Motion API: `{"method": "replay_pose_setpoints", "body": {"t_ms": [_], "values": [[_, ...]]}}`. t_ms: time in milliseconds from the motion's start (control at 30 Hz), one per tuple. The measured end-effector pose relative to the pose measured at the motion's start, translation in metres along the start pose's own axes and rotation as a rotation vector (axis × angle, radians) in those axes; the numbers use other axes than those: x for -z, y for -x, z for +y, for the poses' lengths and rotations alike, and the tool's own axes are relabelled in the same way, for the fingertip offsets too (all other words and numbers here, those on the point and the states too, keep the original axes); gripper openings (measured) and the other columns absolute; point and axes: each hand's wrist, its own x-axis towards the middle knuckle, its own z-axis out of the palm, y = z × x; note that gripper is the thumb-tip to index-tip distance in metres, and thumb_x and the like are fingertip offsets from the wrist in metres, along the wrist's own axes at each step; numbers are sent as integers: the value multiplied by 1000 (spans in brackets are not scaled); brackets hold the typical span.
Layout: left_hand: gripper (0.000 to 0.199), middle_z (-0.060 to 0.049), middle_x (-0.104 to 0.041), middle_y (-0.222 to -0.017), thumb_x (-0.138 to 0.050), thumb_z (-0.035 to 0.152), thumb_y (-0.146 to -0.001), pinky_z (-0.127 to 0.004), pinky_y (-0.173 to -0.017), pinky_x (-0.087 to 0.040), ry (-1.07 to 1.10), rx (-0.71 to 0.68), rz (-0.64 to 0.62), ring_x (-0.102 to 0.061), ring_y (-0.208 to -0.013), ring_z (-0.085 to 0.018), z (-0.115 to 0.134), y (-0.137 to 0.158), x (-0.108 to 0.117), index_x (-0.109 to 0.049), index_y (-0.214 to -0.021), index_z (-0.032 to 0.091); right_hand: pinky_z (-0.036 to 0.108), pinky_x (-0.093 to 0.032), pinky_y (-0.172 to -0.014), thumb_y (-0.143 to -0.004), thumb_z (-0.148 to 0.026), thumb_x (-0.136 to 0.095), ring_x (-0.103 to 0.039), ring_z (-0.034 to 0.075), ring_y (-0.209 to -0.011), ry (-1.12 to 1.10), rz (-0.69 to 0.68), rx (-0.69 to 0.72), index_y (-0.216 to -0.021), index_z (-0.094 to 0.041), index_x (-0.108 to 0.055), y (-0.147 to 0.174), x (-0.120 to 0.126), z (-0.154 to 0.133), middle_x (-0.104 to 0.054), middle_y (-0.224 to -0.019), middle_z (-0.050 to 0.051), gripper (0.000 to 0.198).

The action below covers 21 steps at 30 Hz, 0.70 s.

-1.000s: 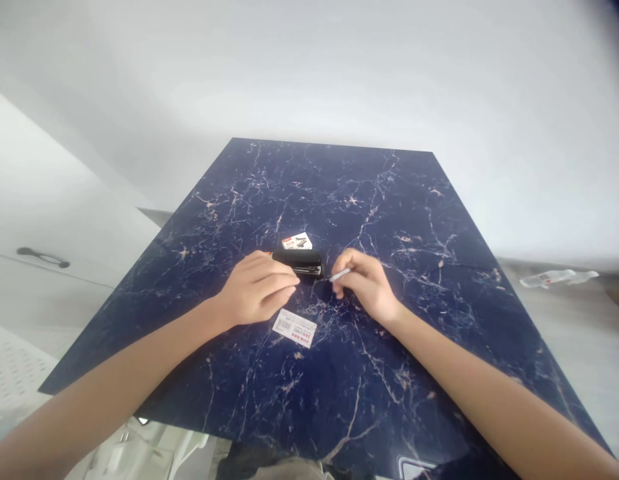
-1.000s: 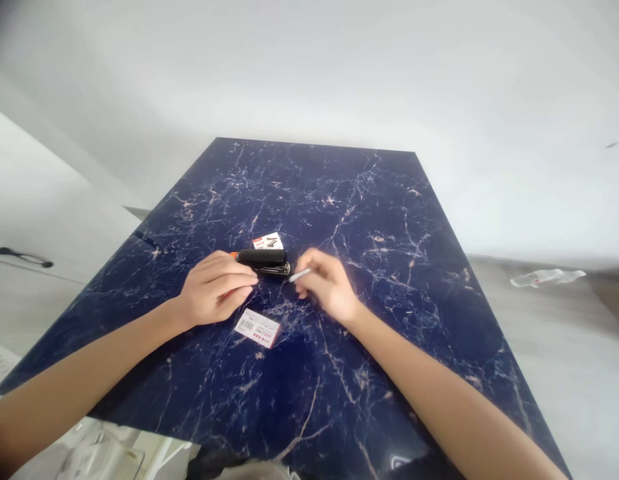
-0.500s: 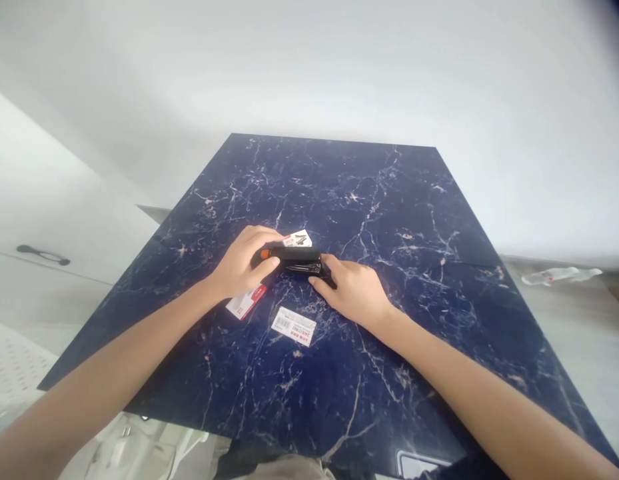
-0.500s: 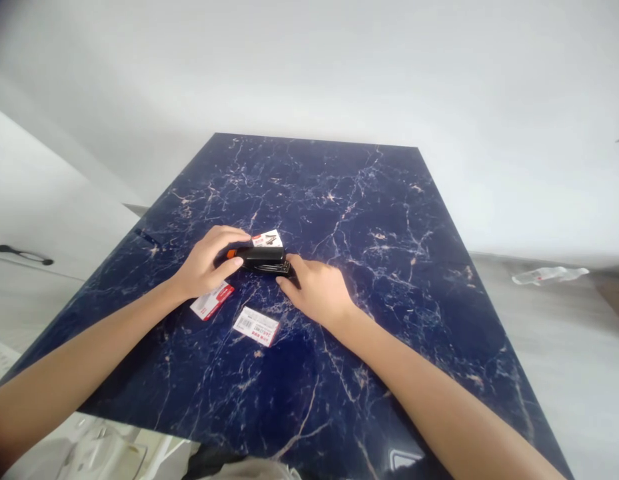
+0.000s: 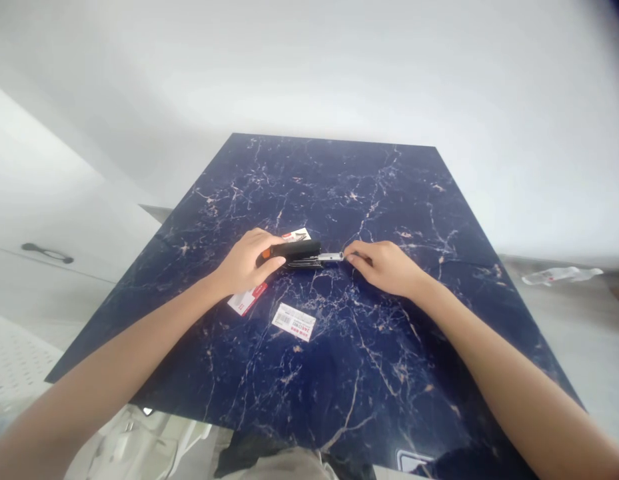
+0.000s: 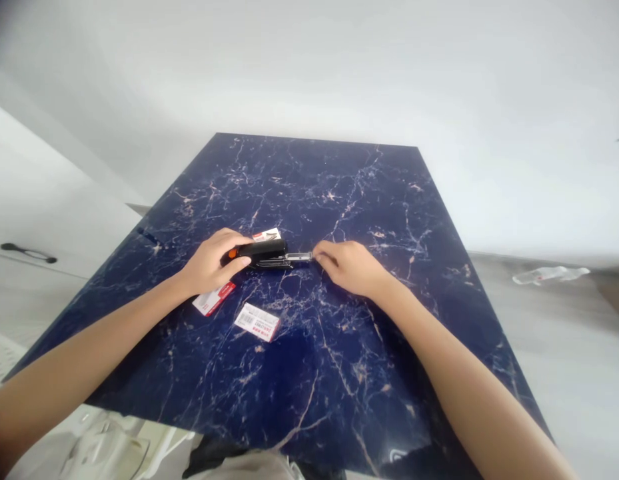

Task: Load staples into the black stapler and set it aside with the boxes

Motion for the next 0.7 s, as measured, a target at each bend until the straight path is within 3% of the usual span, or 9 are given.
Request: {"method": "replay_pose_setpoints", "body": {"t_ms": [100,233,300,367,433,533,700], "values": [[30,-8,-72,-110,-57,38,-100,-44,-94,-50,-3,0,-5,-62,-104,-25,0,0,0,-65,-122,19,28,-39,-63,-97,-39,-57,-54,15,-59,-174,78,-133,-96,-24,-72,-2,6,10,-65,-70,-1,21],[30,-8,-71,-111,-58,37,-99,-44,-94,-50,2,-16,-4,-62,-104,-25,0,1,0,-65,-121,19,26,-28,-48,-92,-51,-59,-36,10,-49,-817,310,-528,-87,-22,-67,-10,9,17,-53,-66,-2,30],[29,-7,-71,-111,-59,37,-99,-43,-94,-50,5,-21,-6,-63,-104,-25,-1,0,0,-65,-121,19,25,-23,-43,-87,-50,-62,-31,8,-46,-1094,343,-684,-81,-21,-64,-13,11,19,-51,-66,-2,30],[29,-8,-71,-110,-59,37,-99,-43,-93,-50,6,-17,-11,-62,-103,-25,-1,0,0,-65,-121,19,24,-27,-42,-81,-46,-70,-36,8,-48,-1190,336,-770,-76,-21,-61,-14,12,20,-55,-70,-1,26],[30,-8,-71,-110,-58,37,-98,-42,-91,-51,5,-12,-13,-62,-102,-25,-1,0,-1,-65,-121,19,23,-39,-46,-74,-36,-78,-45,9,-53,-1168,314,-753,-75,-22,-62,-13,13,18,-60,-74,0,22],[31,-8,-71,-110,-58,38,-98,-40,-88,-52,6,-6,-14,-63,-101,-25,-2,0,-1,-66,-121,19,27,-55,-67,-67,-21,-83,-62,14,-70,-1065,229,-620,-78,-22,-66,-10,9,12,-70,-83,2,20],[33,-8,-71,-111,-58,38,-98,-40,-89,-52,4,3,-25,-63,-102,-25,-4,1,-3,-65,-125,20,46,-60,-94,-81,-27,-76,-75,23,-94,-894,90,-384,-88,-20,-70,-8,2,0,-79,-102,9,12]]}}
